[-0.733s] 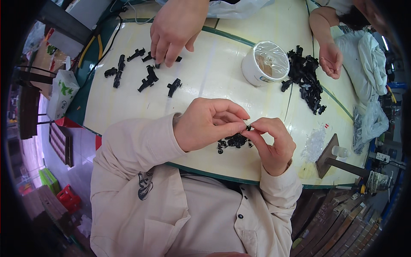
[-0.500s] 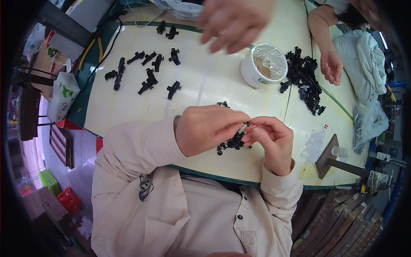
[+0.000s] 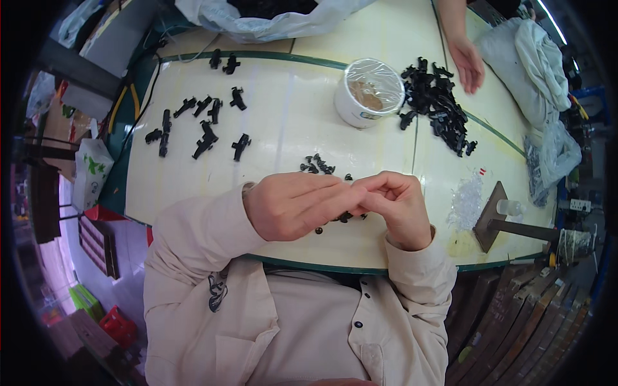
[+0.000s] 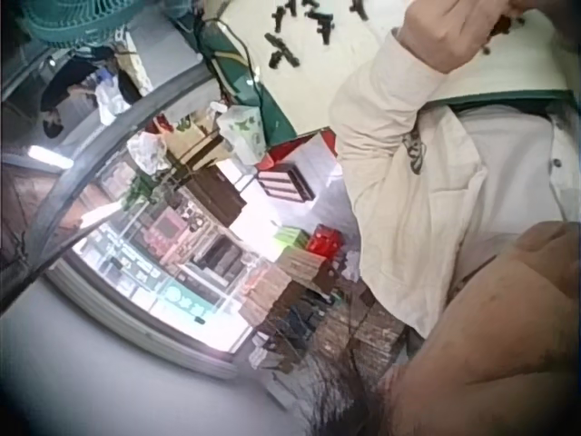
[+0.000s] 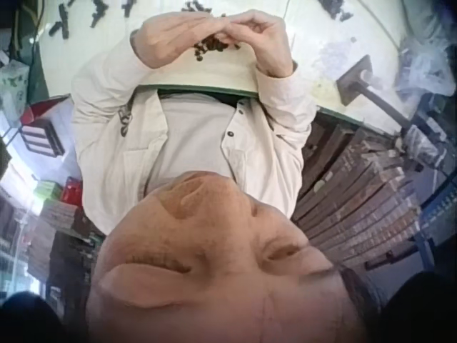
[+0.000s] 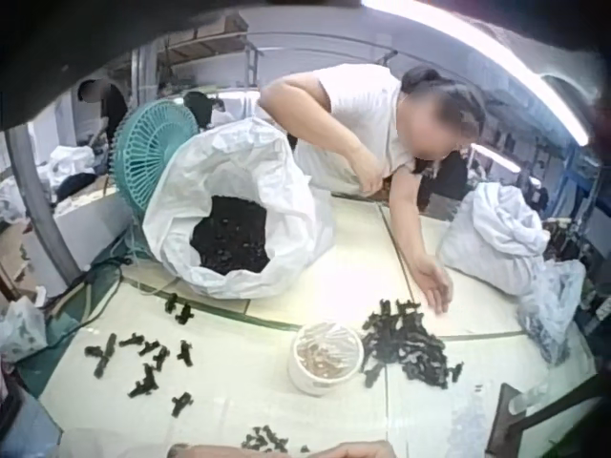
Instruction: Manually assembling small black plastic components by hand at a factory workbench.
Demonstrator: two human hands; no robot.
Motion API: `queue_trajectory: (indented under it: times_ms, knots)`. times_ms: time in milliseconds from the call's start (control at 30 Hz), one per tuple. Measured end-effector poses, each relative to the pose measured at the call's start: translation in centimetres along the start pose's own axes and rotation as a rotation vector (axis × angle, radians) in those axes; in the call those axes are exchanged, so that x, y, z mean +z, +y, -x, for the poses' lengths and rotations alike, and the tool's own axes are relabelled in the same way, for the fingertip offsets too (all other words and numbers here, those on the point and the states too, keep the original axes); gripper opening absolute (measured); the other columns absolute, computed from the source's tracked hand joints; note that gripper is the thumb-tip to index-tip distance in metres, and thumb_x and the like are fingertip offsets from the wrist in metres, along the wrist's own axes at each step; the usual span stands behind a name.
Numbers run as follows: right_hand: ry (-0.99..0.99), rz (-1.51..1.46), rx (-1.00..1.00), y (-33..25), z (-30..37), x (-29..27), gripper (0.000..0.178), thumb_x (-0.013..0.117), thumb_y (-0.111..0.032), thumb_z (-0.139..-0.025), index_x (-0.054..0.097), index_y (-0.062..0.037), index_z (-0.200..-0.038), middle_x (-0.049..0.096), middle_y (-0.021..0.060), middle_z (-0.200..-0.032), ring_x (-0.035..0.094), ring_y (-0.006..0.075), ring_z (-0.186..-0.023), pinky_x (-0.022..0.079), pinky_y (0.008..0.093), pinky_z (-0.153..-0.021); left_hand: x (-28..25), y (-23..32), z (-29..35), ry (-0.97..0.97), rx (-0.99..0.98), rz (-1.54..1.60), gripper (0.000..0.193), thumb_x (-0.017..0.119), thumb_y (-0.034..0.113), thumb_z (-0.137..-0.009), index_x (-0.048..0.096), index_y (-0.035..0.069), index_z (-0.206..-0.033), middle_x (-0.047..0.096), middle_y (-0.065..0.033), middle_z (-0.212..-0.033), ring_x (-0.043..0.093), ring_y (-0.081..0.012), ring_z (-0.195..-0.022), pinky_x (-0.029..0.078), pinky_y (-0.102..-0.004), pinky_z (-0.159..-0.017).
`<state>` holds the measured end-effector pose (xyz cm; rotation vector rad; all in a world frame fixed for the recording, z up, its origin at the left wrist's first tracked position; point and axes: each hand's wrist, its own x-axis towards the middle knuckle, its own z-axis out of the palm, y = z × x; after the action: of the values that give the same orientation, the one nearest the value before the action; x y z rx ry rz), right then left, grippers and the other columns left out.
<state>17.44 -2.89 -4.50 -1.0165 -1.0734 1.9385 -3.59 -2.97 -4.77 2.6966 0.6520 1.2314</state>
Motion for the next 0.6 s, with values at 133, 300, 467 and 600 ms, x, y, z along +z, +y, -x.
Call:
queue_trajectory:
  times_ms: [133, 300, 467, 600]
  knots:
    - [0.026, 0.007, 0.004, -0.1, -0.3, 0.3, 0.012, 0.060, 0.003, -0.082, 0.061, 0.0080, -0.093, 0.066, 0.0144, -0.085, 0.066, 0.0172, -0.077, 0.053, 0.0217, -0.066, -0.4, 0.4, 0.0, -0.008, -0.245, 0.145, 0.037, 0.070, 0.003, -0.070, 0.060, -0.002, -0.104, 0.065, -0.0162, -0.091, 0.066, -0.0251, -0.079, 0.055, -0.0296, -0.065]
    - [0.121, 0.011, -0.149, -0.3, 0.2, -0.5, 0.012, 0.061, 0.004, -0.082, 0.062, 0.0084, -0.092, 0.066, 0.0132, -0.087, 0.066, 0.0168, -0.078, 0.053, 0.0216, -0.067, -5.7, -3.6, -6.5, -0.267, -0.254, -0.161, 0.038, 0.074, 0.019, -0.070, 0.061, 0.005, -0.104, 0.065, -0.0120, -0.088, 0.063, -0.0272, -0.082, 0.051, -0.0340, -0.070]
    - [0.162, 0.032, -0.325, -0.2, 0.5, -0.7, 0.011, 0.061, 0.006, -0.081, 0.063, 0.0086, -0.091, 0.065, 0.0134, -0.087, 0.066, 0.0183, -0.077, 0.053, 0.0238, -0.068, -5.3, -10.7, -17.9, -0.800, -0.434, -0.105, 0.041, 0.067, 0.031, -0.080, 0.060, 0.001, -0.106, 0.062, -0.0168, -0.098, 0.059, -0.0283, -0.086, 0.048, -0.0309, -0.075]
    - [0.410, 0.069, -0.554, -0.6, -0.8, -3.4, 0.011, 0.061, 0.003, -0.082, 0.063, 0.0067, -0.092, 0.066, 0.0122, -0.085, 0.066, 0.0187, -0.077, 0.052, 0.0253, -0.071, -1.4, -13.3, -21.2, -0.837, -0.409, -0.184, 0.059, 0.061, 0.042, -0.084, 0.051, -0.004, -0.118, 0.059, -0.0211, -0.108, 0.055, -0.0315, -0.102, 0.045, -0.0353, -0.086]
